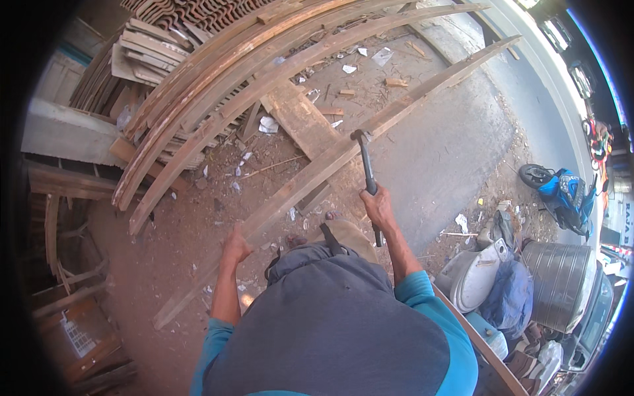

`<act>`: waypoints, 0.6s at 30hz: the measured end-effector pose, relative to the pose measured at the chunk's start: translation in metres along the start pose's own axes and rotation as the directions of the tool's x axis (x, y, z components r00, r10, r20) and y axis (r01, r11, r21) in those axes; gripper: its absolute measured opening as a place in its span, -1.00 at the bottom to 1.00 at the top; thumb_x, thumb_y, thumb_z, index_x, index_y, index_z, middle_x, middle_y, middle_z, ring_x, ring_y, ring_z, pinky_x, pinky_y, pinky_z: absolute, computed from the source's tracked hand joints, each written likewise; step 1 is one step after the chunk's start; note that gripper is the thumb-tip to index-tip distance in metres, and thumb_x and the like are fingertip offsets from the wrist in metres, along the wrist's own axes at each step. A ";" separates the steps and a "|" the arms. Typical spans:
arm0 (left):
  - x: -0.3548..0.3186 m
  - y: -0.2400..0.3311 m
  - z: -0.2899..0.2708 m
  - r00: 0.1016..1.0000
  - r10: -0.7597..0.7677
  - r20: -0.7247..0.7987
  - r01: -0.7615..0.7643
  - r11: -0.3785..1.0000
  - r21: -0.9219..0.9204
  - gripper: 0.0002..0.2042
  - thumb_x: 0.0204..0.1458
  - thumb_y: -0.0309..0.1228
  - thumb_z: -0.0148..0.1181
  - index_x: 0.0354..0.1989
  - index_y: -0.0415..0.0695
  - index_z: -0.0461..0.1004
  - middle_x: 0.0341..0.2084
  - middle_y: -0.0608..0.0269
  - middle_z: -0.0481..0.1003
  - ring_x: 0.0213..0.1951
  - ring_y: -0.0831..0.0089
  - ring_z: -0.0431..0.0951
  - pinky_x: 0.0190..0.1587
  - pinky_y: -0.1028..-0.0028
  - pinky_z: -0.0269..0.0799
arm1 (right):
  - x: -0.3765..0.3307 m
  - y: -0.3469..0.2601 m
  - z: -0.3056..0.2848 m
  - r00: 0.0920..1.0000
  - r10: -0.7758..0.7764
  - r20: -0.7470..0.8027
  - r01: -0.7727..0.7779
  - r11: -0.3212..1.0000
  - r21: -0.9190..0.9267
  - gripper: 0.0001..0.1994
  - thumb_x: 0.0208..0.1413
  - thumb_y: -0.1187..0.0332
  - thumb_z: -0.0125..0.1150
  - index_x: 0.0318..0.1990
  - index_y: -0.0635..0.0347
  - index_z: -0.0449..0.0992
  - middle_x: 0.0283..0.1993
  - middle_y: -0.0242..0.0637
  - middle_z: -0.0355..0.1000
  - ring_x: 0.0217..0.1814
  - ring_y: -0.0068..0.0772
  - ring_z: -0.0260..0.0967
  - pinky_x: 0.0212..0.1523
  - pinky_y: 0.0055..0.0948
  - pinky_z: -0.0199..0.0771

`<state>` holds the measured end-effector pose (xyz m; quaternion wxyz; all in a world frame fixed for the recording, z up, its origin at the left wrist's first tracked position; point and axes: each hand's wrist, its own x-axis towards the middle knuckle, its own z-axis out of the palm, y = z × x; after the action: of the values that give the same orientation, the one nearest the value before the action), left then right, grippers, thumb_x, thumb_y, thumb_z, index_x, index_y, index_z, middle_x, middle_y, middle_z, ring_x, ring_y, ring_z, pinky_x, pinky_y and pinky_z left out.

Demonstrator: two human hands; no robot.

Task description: The person hammers a wooden beam into a frame on a workbench and then uses the claw of the hammer to pry a small piece of wood off the frame.

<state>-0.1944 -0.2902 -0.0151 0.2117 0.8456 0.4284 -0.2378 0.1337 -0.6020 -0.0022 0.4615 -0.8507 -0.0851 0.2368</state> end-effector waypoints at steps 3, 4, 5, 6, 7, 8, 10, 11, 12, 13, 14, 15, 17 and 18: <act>0.013 -0.010 -0.034 0.978 0.128 0.167 -0.102 0.982 -0.160 -0.14 -0.32 -0.31 0.48 0.29 -0.22 0.29 0.04 -0.23 0.52 0.15 -0.14 0.49 0.21 0.12 0.41 | -0.030 -0.026 0.014 0.998 0.055 -0.011 -0.054 0.997 0.063 -0.78 0.11 0.25 0.25 -0.33 0.22 0.44 -0.64 -0.48 0.27 -0.67 -0.61 0.21 -0.64 -0.44 0.24; 0.020 -0.022 -0.030 0.974 0.164 0.158 -0.133 0.973 -0.191 -0.12 -0.36 -0.32 0.50 0.29 -0.23 0.30 0.06 -0.23 0.51 0.16 -0.12 0.49 0.23 0.16 0.41 | -0.039 -0.031 0.020 0.998 0.056 0.015 -0.056 0.997 0.053 -0.78 0.11 0.25 0.25 -0.33 0.22 0.44 -0.64 -0.48 0.27 -0.67 -0.61 0.21 -0.64 -0.44 0.24; 0.022 -0.027 -0.031 0.974 0.158 0.163 -0.124 0.972 -0.199 -0.12 -0.36 -0.32 0.50 0.29 -0.23 0.30 0.06 -0.23 0.51 0.16 -0.12 0.49 0.23 0.16 0.41 | -0.047 -0.035 0.024 0.997 0.078 0.008 -0.078 0.993 0.089 -0.78 0.09 0.26 0.25 -0.35 0.25 0.46 -0.64 -0.44 0.28 -0.66 -0.60 0.22 -0.63 -0.43 0.25; 0.024 -0.030 -0.034 0.973 0.206 0.103 -0.186 0.966 -0.180 -0.08 -0.38 -0.29 0.51 0.31 -0.23 0.28 0.06 -0.23 0.52 0.15 -0.08 0.51 0.23 0.19 0.41 | -0.053 -0.038 0.025 0.995 0.096 -0.003 -0.095 0.987 0.128 -0.77 0.08 0.26 0.26 -0.36 0.27 0.47 -0.64 -0.41 0.29 -0.65 -0.59 0.23 -0.62 -0.42 0.26; 0.026 -0.032 -0.038 0.966 0.256 0.045 -0.246 0.957 -0.155 -0.03 -0.41 -0.27 0.53 0.33 -0.23 0.27 0.07 -0.22 0.52 0.15 -0.04 0.52 0.22 0.21 0.41 | -0.058 -0.039 0.026 0.995 0.094 0.015 -0.095 0.992 0.080 -0.77 0.09 0.26 0.25 -0.34 0.28 0.48 -0.62 -0.42 0.29 -0.60 -0.57 0.25 -0.55 -0.41 0.28; 0.029 -0.035 -0.044 0.966 0.256 0.047 -0.246 0.956 -0.158 -0.03 -0.41 -0.27 0.53 0.33 -0.23 0.27 0.07 -0.22 0.52 0.15 -0.04 0.52 0.22 0.21 0.41 | -0.062 -0.038 0.028 0.995 0.095 0.015 -0.096 0.992 0.076 -0.77 0.09 0.26 0.25 -0.34 0.28 0.48 -0.62 -0.42 0.29 -0.60 -0.57 0.25 -0.55 -0.41 0.28; 0.035 -0.044 -0.054 0.942 0.334 -0.027 -0.322 0.882 -0.344 -0.03 -0.42 -0.21 0.56 0.32 -0.24 0.31 0.05 -0.20 0.54 0.10 -0.01 0.56 0.20 0.24 0.43 | -0.071 -0.033 0.033 0.999 0.047 0.020 -0.047 0.998 0.044 -0.76 0.10 0.25 0.26 -0.34 0.28 0.48 -0.58 -0.40 0.31 -0.53 -0.56 0.25 -0.47 -0.39 0.31; 0.037 -0.045 -0.056 0.942 0.334 -0.023 -0.321 0.882 -0.344 -0.03 -0.42 -0.21 0.56 0.32 -0.24 0.31 0.05 -0.20 0.54 0.10 -0.01 0.56 0.20 0.24 0.43 | -0.072 -0.021 0.036 1.000 -0.012 0.014 0.011 1.000 0.028 -0.78 0.14 0.27 0.32 -0.32 0.22 0.46 -0.60 -0.51 0.29 -0.60 -0.66 0.21 -0.57 -0.49 0.21; 0.039 -0.045 -0.061 0.943 0.334 0.010 -0.311 0.889 -0.334 -0.08 -0.40 -0.17 0.55 0.28 -0.25 0.36 0.03 -0.19 0.55 0.08 0.00 0.56 0.18 0.25 0.43 | -0.075 -0.024 0.037 1.000 -0.013 0.015 0.013 0.999 0.030 -0.78 0.14 0.27 0.32 -0.32 0.22 0.46 -0.60 -0.51 0.29 -0.60 -0.66 0.21 -0.57 -0.49 0.21; 0.038 -0.045 -0.064 0.942 0.332 0.043 -0.302 0.897 -0.324 -0.12 -0.37 -0.13 0.55 0.23 -0.26 0.41 0.01 -0.19 0.56 0.07 0.01 0.57 0.16 0.26 0.43 | -0.079 -0.026 0.038 1.000 -0.007 0.021 0.007 1.000 0.002 -0.76 0.11 0.25 0.31 -0.32 0.26 0.47 -0.58 -0.43 0.31 -0.54 -0.58 0.24 -0.49 -0.41 0.27; 0.036 -0.044 -0.066 0.943 0.330 0.041 -0.300 0.897 -0.324 -0.12 -0.37 -0.13 0.55 0.23 -0.26 0.41 0.01 -0.19 0.56 0.07 0.01 0.57 0.16 0.26 0.43 | -0.083 -0.029 0.039 1.000 -0.001 0.028 0.002 1.000 -0.027 -0.72 0.09 0.22 0.30 -0.32 0.30 0.48 -0.56 -0.34 0.33 -0.48 -0.51 0.26 -0.40 -0.32 0.33; 0.030 -0.037 -0.074 0.934 0.353 0.060 -0.326 0.908 -0.265 -0.19 -0.32 -0.11 0.52 0.18 -0.28 0.46 -0.01 -0.19 0.57 0.06 0.02 0.58 0.15 0.25 0.43 | -0.086 -0.032 0.039 1.000 -0.004 0.028 0.005 1.000 -0.023 -0.72 0.09 0.22 0.30 -0.32 0.30 0.48 -0.56 -0.34 0.33 -0.48 -0.51 0.26 -0.40 -0.32 0.33; 0.023 -0.034 -0.078 0.926 0.371 0.077 -0.349 0.914 -0.205 -0.26 -0.27 -0.10 0.50 0.12 -0.29 0.51 -0.02 -0.19 0.57 0.05 0.03 0.59 0.14 0.24 0.43 | -0.091 -0.034 0.040 0.997 0.023 0.069 -0.018 0.998 -0.060 -0.71 0.09 0.22 0.31 -0.30 0.31 0.49 -0.54 -0.33 0.34 -0.46 -0.49 0.27 -0.38 -0.32 0.34; 0.020 -0.036 -0.076 0.946 0.320 0.053 -0.295 0.917 -0.268 -0.30 -0.22 -0.09 0.47 0.10 -0.30 0.52 -0.03 -0.20 0.58 0.04 0.02 0.59 0.13 0.22 0.44 | -0.093 -0.031 0.042 0.997 0.019 0.071 -0.014 0.998 -0.060 -0.71 0.09 0.22 0.31 -0.30 0.31 0.49 -0.54 -0.33 0.34 -0.46 -0.49 0.27 -0.38 -0.32 0.34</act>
<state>-0.1968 -0.2153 0.0282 0.3741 0.8556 0.3067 -0.1844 0.0348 -0.5873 0.0345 0.4308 -0.8556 -0.1016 0.2683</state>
